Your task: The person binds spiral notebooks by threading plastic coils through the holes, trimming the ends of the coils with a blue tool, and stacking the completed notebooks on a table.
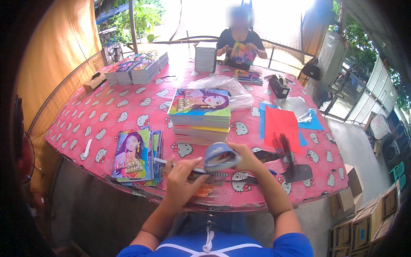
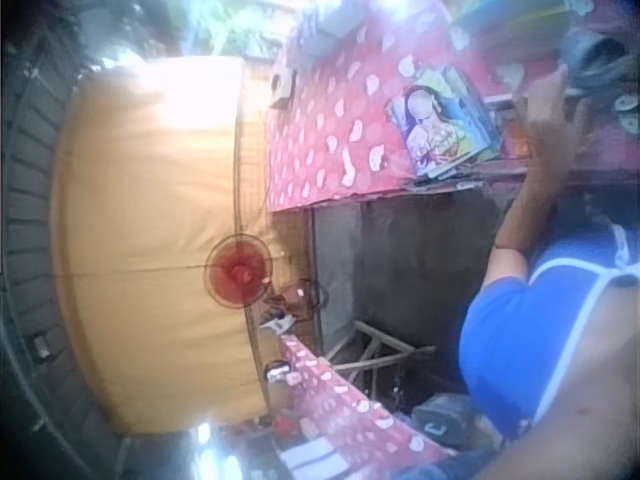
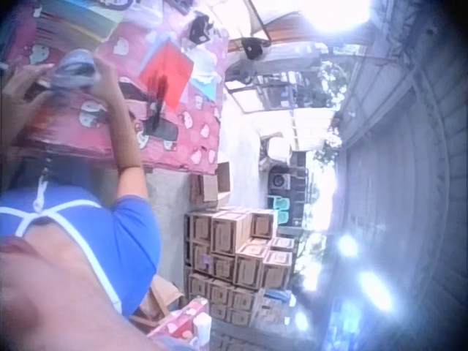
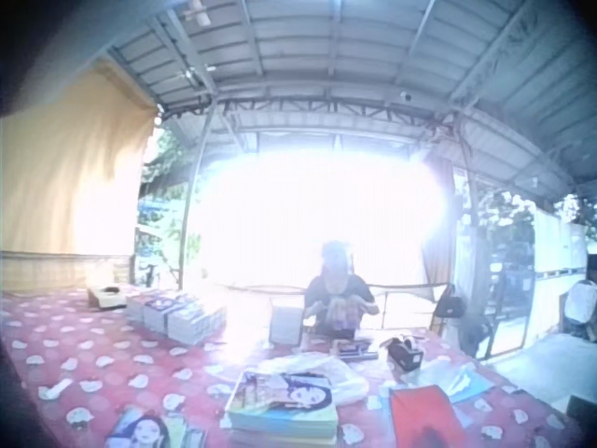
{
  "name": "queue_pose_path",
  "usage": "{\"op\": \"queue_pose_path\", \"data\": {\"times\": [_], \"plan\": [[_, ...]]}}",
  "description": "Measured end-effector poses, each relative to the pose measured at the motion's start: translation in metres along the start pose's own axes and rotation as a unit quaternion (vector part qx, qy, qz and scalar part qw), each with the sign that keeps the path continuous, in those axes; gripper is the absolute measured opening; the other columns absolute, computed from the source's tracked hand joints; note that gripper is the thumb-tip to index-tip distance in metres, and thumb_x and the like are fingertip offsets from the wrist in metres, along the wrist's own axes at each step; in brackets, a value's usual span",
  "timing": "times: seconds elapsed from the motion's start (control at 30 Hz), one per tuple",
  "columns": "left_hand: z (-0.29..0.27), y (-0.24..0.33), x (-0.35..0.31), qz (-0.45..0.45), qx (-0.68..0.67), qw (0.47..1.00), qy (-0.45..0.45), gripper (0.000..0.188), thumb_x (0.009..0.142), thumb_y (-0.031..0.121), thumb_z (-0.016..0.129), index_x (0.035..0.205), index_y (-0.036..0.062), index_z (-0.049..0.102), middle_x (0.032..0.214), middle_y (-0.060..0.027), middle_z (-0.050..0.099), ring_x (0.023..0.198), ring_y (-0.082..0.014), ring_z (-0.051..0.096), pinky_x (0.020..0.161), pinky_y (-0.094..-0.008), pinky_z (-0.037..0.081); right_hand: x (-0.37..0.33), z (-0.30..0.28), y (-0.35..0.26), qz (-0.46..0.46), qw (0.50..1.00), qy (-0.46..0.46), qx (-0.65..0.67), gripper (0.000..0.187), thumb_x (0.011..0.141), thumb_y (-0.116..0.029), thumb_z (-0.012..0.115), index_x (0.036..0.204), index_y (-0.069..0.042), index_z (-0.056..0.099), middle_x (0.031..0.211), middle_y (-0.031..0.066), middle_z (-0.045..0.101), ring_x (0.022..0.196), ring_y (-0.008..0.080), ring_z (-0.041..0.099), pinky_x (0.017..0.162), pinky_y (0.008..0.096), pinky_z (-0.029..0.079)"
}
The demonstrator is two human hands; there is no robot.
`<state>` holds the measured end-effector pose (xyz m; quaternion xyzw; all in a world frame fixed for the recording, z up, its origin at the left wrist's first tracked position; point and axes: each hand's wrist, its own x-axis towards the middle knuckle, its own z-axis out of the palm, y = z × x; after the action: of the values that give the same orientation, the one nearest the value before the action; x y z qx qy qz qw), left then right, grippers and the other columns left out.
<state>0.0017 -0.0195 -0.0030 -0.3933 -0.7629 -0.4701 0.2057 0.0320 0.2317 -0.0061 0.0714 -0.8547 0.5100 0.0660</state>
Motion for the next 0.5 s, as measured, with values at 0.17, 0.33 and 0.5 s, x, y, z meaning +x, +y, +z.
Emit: {"op": "queue_pose_path", "data": {"times": [0.17, 0.33, 0.5], "plan": [[-0.018, -0.012, 0.005, -0.015, 0.139, 0.989, 0.047, 0.037, 0.062, 0.024, 0.087, 0.093, 0.0121, 0.072, 0.098, -0.0046, 0.069, 0.111, -0.0261, 0.056, 0.102, -0.0438, 0.032, 0.010, 0.001, 0.009, -0.067, 0.994, -0.017, 0.084, 0.036, 0.073, -0.018, 0.081, 0.100, -0.001, 0.064, 0.092, 0.0080, 0.068, 0.090, 0.0136, 0.062, 0.087, 0.0338, 0.050], [-0.019, -0.026, -0.003, -0.036, 0.075, 0.996, 0.021, 0.033, 0.062, 0.029, 0.086, 0.086, 0.0114, 0.070, 0.095, -0.0024, 0.068, 0.106, -0.0272, 0.056, 0.097, -0.0475, 0.033, 0.012, 0.011, 0.012, -0.031, 0.972, 0.008, 0.233, 0.032, 0.076, -0.014, 0.076, 0.105, -0.003, 0.067, 0.090, 0.0072, 0.069, 0.085, 0.0116, 0.062, 0.074, 0.0301, 0.051], [-0.024, -0.028, -0.001, -0.066, 0.037, 0.997, 0.022, 0.036, 0.061, 0.026, 0.087, 0.087, 0.0083, 0.069, 0.104, -0.0075, 0.065, 0.109, -0.0293, 0.054, 0.099, -0.0462, 0.036, 0.032, 0.018, 0.001, -0.033, 0.990, 0.007, -0.136, 0.042, 0.072, -0.012, 0.077, 0.110, -0.003, 0.062, 0.102, 0.0068, 0.066, 0.085, 0.0148, 0.061, 0.073, 0.0325, 0.051]]}}
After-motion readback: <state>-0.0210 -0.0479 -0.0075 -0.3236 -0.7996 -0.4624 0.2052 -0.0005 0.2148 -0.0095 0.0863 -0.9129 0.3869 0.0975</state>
